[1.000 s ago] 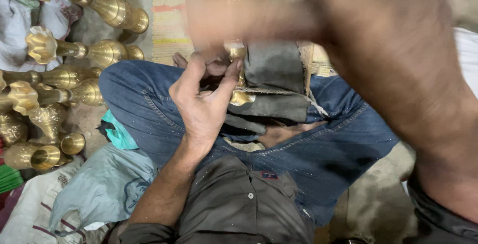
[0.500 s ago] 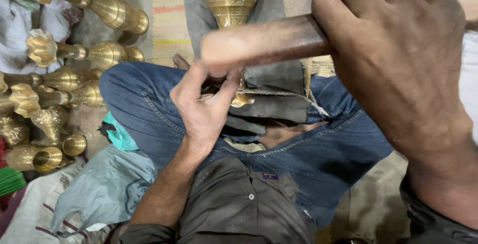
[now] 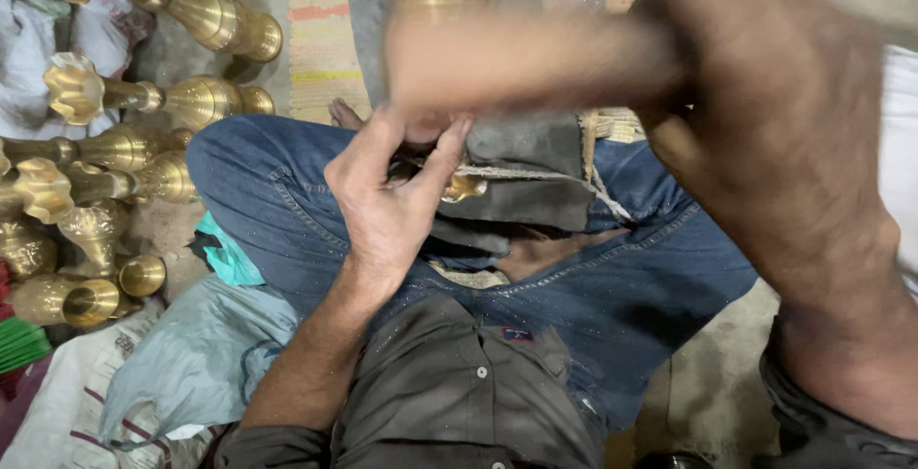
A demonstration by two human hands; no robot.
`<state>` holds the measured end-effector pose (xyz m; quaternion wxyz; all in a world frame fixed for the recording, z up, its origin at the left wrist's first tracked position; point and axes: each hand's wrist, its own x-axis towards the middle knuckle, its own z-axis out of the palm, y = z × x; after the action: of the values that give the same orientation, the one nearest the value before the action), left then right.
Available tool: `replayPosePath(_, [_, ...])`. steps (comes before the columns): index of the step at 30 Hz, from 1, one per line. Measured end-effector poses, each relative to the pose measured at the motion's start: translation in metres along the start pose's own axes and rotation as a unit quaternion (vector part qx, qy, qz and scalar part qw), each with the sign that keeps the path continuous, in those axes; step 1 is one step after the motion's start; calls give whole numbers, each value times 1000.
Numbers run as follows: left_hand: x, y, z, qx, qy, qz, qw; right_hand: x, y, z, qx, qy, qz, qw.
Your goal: The person sits cross-legged on the floor with a brass vase held against a sandbag on their lap. They hold a chisel against the vase's surface and repeatedly strike it with a wooden mallet, repositioning the chisel around the vase's fluted base as they work.
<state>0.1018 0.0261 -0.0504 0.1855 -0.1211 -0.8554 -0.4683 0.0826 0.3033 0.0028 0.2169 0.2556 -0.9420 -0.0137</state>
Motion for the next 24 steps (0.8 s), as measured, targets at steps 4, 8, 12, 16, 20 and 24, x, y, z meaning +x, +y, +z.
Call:
replayPosePath(4, [3,2,-3,3,-21,-23,1000,4,-3,0,-3,16,-6,1000])
replayPosePath(8, [2,2,-3,33,-11,-4,999,13,-7,-4,104,-8,32,994])
replayPosePath(12, [3,1,-5,63,-25,51,996,22,-10,-12,-11,6,-18,1000])
replayPosePath(16, [3,0,-4,28,-26,19,999,20,-11,-18,-22,17,-21,999])
replayPosePath(20, [2,0,-4,43,-28,40,998,14,-8,-12,133,-9,44,990])
replayPosePath(24, [4,-1,-6,41,-47,93,994,9,-8,-7,21,5,15,1000])
